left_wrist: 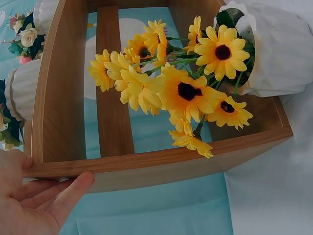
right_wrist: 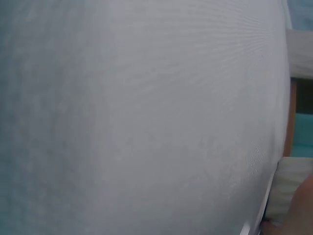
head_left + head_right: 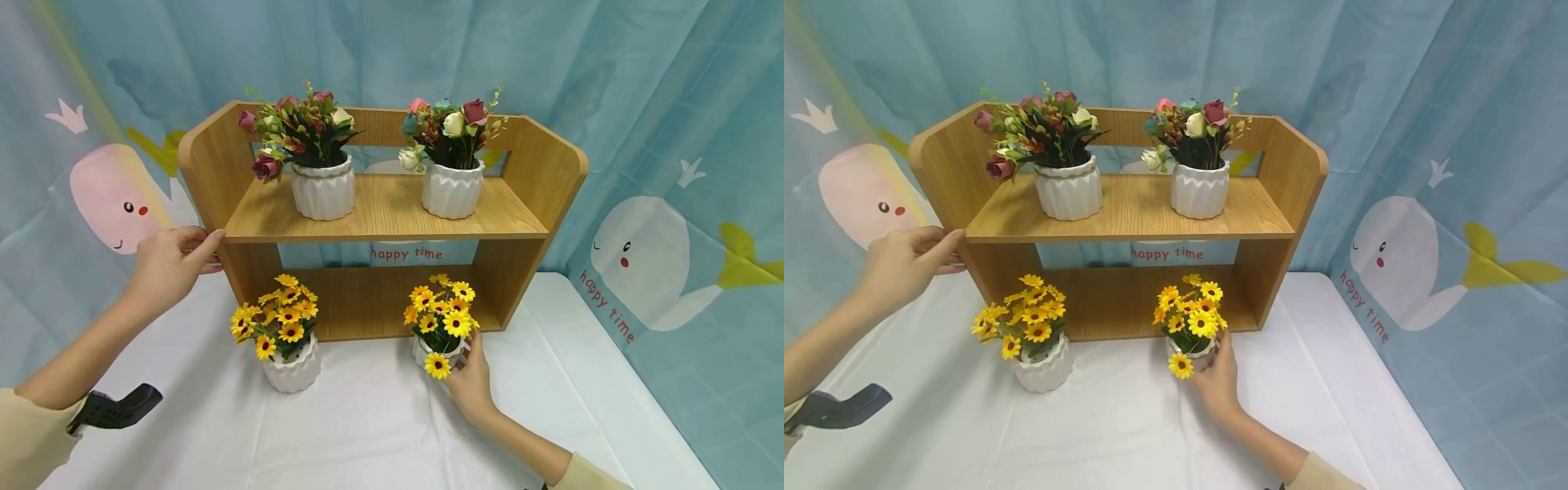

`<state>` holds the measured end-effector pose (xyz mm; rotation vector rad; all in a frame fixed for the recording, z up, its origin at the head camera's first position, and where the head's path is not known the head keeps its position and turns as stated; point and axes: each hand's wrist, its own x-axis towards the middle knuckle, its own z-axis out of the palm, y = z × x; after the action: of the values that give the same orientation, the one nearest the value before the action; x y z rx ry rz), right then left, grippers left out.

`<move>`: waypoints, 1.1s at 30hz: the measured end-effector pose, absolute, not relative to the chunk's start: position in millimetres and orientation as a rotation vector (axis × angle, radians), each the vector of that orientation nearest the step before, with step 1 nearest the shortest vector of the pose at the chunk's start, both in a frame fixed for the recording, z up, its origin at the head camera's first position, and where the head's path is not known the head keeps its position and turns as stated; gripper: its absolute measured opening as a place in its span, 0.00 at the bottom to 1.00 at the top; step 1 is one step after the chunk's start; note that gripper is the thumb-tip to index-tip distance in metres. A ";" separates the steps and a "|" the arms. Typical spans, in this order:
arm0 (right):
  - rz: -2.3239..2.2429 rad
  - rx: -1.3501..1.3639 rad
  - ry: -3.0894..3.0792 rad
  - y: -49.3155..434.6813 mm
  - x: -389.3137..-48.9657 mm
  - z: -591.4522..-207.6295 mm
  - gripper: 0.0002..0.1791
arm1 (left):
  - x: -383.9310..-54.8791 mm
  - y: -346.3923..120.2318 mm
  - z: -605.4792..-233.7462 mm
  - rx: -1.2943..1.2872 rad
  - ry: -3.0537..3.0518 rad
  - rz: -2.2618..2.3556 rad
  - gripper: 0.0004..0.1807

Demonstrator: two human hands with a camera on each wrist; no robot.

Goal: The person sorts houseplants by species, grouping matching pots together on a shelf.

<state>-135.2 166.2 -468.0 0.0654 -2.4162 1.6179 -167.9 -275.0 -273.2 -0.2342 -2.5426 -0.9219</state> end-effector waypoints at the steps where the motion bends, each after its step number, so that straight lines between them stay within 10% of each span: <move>1: 1.610 0.054 -2.416 165.9 -135.6 -467.4 0.49 | -167.9 -275.0 -273.0 -0.234 -2.544 -0.920 0.24; 33: 1.563 0.078 -2.565 181.4 -152.1 -439.2 0.54 | -167.5 -274.2 -271.1 -0.232 -2.561 -0.916 0.24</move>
<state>-152.1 181.4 -439.2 0.0781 -2.5651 1.5633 -167.5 -274.2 -271.1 -0.2317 -2.5611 -0.9157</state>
